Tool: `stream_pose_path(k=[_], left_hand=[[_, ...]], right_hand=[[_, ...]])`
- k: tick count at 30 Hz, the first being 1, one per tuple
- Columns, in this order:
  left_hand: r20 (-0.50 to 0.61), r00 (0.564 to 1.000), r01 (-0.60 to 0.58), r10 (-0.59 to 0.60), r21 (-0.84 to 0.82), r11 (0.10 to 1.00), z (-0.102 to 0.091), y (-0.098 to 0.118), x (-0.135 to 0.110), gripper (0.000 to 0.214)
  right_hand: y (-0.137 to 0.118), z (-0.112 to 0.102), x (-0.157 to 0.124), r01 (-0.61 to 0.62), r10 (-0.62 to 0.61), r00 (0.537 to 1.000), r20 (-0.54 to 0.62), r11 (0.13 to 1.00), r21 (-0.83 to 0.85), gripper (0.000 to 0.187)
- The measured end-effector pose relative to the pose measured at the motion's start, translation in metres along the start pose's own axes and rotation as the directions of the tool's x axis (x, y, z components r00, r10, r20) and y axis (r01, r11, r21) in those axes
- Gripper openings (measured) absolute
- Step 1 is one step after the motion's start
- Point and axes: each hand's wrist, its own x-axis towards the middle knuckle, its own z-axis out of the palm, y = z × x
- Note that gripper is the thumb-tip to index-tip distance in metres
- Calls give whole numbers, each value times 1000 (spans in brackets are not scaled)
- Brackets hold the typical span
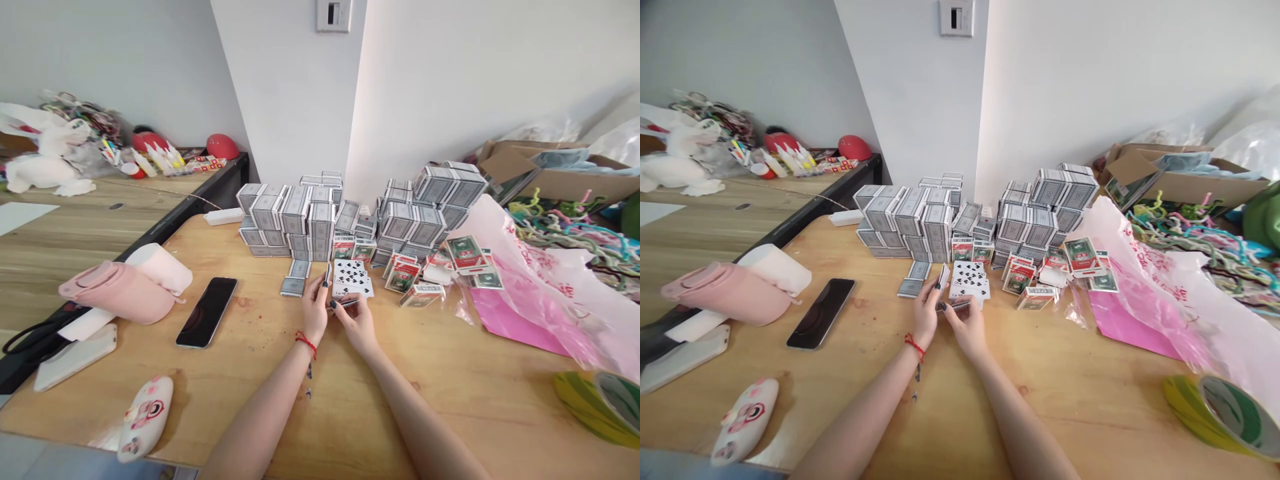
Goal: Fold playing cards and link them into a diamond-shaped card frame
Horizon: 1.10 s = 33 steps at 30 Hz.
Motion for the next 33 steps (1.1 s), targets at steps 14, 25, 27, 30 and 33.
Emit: stream_pose_path(k=[14,25,27,30,33], left_hand=[[-10,1000,20,-20,-4,1000,0,-1,-1,29],[-23,1000,2,-1,33,999,0,-4,1,31],[-17,1000,-6,7,37,999,0,-3,0,31],[-10,1000,-10,11,26,1000,0,-3,0,30],[-7,1000,-16,16,25,1000,0,-4,0,30]], right_hand=[[1,2,-2,15,-15,1000,-11,1000,-12,27],[1,1,-1,10,-10,1000,-12,1000,-18,26],[1,2,-1,5,-6,1000,-22,999,-32,26],[-1,2,-1,17,-18,1000,-11,998,-55,24],[-2,2,-2,38,-38,999,-6,996,-75,23]])
